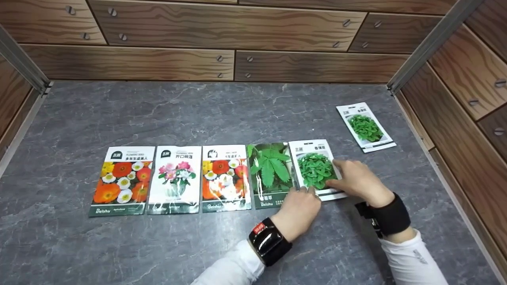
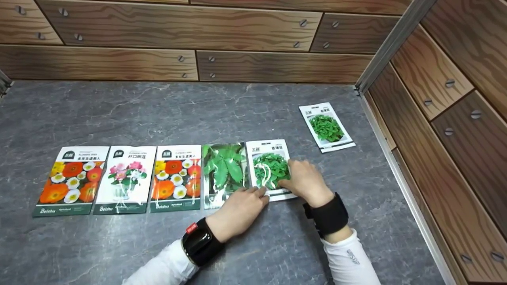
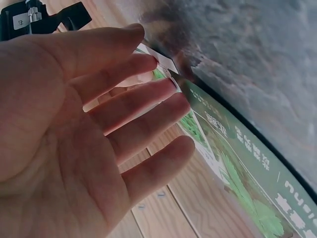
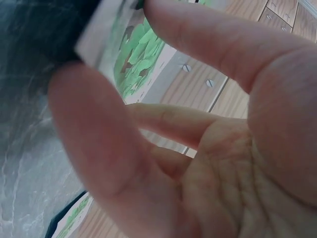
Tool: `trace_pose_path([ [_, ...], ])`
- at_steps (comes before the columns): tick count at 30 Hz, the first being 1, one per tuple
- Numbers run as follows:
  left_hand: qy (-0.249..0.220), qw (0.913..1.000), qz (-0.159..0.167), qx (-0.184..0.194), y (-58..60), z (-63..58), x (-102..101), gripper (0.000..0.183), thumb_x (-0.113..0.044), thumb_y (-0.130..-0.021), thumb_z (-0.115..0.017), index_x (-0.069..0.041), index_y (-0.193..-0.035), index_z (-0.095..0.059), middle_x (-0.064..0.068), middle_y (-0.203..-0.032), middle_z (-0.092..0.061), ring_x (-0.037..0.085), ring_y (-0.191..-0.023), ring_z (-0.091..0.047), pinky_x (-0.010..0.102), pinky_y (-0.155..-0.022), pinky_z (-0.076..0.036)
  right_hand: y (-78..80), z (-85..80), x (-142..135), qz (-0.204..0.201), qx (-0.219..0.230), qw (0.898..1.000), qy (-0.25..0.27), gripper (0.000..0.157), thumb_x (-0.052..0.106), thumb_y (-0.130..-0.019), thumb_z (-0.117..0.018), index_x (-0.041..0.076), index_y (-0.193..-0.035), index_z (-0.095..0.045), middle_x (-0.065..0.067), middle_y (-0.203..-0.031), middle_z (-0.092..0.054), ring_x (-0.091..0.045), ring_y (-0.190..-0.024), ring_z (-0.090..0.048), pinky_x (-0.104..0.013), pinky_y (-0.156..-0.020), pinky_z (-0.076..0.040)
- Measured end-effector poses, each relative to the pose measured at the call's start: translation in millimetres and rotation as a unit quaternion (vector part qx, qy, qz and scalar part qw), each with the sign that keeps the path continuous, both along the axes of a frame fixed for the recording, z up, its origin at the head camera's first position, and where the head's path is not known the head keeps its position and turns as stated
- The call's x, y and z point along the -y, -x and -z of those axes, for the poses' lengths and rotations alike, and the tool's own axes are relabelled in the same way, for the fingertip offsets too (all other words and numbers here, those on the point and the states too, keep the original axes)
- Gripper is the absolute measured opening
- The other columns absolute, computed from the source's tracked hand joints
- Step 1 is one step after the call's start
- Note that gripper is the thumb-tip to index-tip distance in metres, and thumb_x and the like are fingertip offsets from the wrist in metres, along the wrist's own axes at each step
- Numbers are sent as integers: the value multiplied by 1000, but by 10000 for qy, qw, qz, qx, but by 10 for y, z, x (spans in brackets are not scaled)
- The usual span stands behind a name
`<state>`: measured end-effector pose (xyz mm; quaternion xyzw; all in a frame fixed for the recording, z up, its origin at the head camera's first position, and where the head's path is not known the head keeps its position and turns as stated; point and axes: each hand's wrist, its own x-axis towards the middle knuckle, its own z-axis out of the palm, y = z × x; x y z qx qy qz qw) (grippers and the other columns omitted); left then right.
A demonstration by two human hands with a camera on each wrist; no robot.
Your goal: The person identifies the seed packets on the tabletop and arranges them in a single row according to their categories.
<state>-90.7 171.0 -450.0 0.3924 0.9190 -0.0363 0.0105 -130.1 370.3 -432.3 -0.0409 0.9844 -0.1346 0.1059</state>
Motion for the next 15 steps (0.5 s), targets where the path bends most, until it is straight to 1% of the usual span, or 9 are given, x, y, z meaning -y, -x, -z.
trace_pose_path([
  [2,48,10000,-19,56,6,2,0,43,-25,-89,-84,-21,-131,-73,-3,-143,-70,11,-113,-74,28,-97,-62,5,0,6,26,51,10000,-8,74,31,-90,-78,-15,-142,-54,-42,-130,-64,-60,-118,-64,-67,-103,-53],
  [5,84,9999,-44,115,9,1,2,45,-26,-87,-85,-22,-130,-73,-3,-144,-69,12,-118,-72,29,-99,-61,7,-4,10,58,134,9999,-40,75,32,-90,-78,-15,-144,-53,-42,-133,-62,-61,-120,-62,-68,-104,-52],
  [9,104,9999,-27,134,6,-4,5,44,-26,-88,-84,-22,-131,-73,-2,-147,-67,13,-122,-71,30,-102,-61,9,-1,8,51,180,9998,-120,77,34,-90,-78,-15,-144,-52,-42,-133,-63,-61,-119,-62,-68,-103,-52],
  [12,98,9999,6,113,2,-8,6,42,-26,-89,-83,-23,-129,-74,-2,-146,-68,12,-119,-72,28,-98,-62,-4,-3,5,29,168,9997,-163,77,35,-90,-78,-14,-144,-53,-42,-129,-65,-60,-115,-65,-69,-100,-53],
  [15,80,9999,28,109,2,-24,13,40,-25,-88,-84,-23,-127,-75,-2,-144,-69,11,-112,-73,26,-91,-63,-6,-7,5,14,146,9997,-190,77,35,-89,-79,-14,-143,-54,-41,-126,-67,-60,-113,-66,-69,-98,-54],
])
